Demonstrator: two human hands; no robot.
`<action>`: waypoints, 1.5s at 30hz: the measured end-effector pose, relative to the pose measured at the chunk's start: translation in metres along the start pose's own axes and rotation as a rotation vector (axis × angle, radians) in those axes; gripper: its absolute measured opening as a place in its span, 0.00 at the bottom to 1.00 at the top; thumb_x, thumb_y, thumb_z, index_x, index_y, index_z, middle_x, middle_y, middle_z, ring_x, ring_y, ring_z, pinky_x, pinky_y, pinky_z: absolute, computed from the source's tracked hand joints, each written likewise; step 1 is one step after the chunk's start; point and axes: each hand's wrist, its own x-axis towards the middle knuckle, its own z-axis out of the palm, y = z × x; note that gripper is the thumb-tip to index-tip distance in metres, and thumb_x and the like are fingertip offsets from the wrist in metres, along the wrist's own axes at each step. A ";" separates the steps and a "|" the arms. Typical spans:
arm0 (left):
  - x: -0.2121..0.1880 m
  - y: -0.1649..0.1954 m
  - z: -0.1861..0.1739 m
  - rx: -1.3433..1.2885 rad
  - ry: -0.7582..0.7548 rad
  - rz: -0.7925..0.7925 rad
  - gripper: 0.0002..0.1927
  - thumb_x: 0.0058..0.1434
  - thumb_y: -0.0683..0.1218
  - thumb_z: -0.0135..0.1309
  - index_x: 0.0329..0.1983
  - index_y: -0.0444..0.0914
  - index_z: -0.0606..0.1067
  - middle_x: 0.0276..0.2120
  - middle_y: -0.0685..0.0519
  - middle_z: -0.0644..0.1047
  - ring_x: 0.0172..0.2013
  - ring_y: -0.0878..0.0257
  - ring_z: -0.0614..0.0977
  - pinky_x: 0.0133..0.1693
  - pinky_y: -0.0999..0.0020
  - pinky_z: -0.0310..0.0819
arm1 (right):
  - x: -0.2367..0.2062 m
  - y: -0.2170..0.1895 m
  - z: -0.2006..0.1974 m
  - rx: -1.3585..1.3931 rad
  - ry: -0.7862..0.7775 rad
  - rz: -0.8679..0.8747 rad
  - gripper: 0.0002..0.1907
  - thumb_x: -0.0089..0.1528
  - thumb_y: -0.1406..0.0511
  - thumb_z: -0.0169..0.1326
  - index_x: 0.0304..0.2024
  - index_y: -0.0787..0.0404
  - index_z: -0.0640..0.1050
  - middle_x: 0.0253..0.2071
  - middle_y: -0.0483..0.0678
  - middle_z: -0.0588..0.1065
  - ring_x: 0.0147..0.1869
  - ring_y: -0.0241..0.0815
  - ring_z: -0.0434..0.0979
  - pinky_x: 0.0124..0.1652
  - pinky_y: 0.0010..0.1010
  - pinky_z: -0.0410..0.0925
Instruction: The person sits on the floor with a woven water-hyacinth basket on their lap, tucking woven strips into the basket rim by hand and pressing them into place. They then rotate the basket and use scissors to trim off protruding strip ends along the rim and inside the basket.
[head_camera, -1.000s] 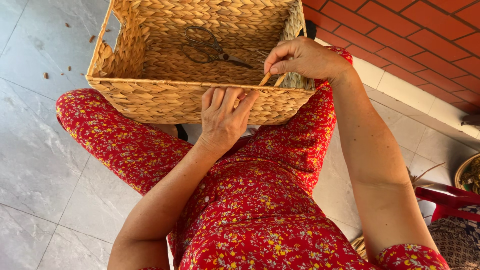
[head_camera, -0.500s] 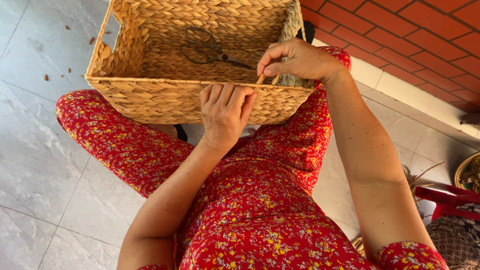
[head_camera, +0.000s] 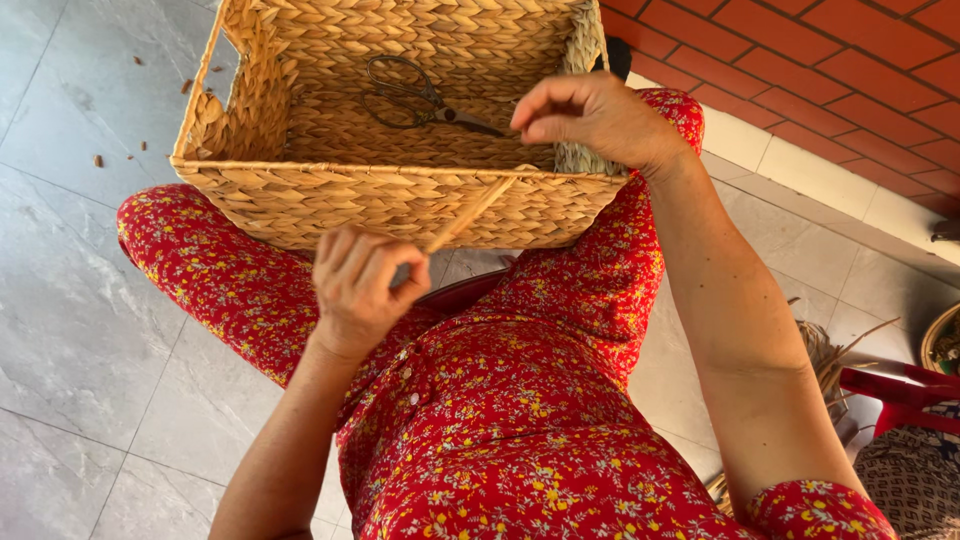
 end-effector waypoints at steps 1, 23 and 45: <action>-0.002 -0.004 -0.003 0.035 -0.011 -0.023 0.11 0.61 0.44 0.66 0.35 0.44 0.73 0.32 0.56 0.74 0.35 0.59 0.76 0.43 0.60 0.69 | -0.003 0.002 0.002 0.006 0.084 -0.016 0.07 0.67 0.67 0.60 0.48 0.60 0.81 0.41 0.41 0.81 0.46 0.29 0.80 0.46 0.24 0.73; 0.056 0.003 -0.042 -0.158 -0.140 0.118 0.08 0.64 0.45 0.65 0.39 0.44 0.76 0.37 0.59 0.77 0.42 0.61 0.81 0.56 0.54 0.72 | -0.057 -0.056 0.146 -0.284 0.477 -0.472 0.13 0.63 0.68 0.64 0.50 0.63 0.81 0.51 0.48 0.80 0.53 0.42 0.80 0.51 0.32 0.74; 0.108 -0.022 0.049 -0.256 -0.691 -0.334 0.08 0.58 0.52 0.64 0.38 0.46 0.80 0.38 0.58 0.83 0.38 0.61 0.85 0.43 0.58 0.79 | -0.086 -0.031 0.122 -0.364 0.814 -0.090 0.09 0.63 0.72 0.65 0.41 0.64 0.77 0.39 0.46 0.75 0.39 0.36 0.75 0.38 0.28 0.71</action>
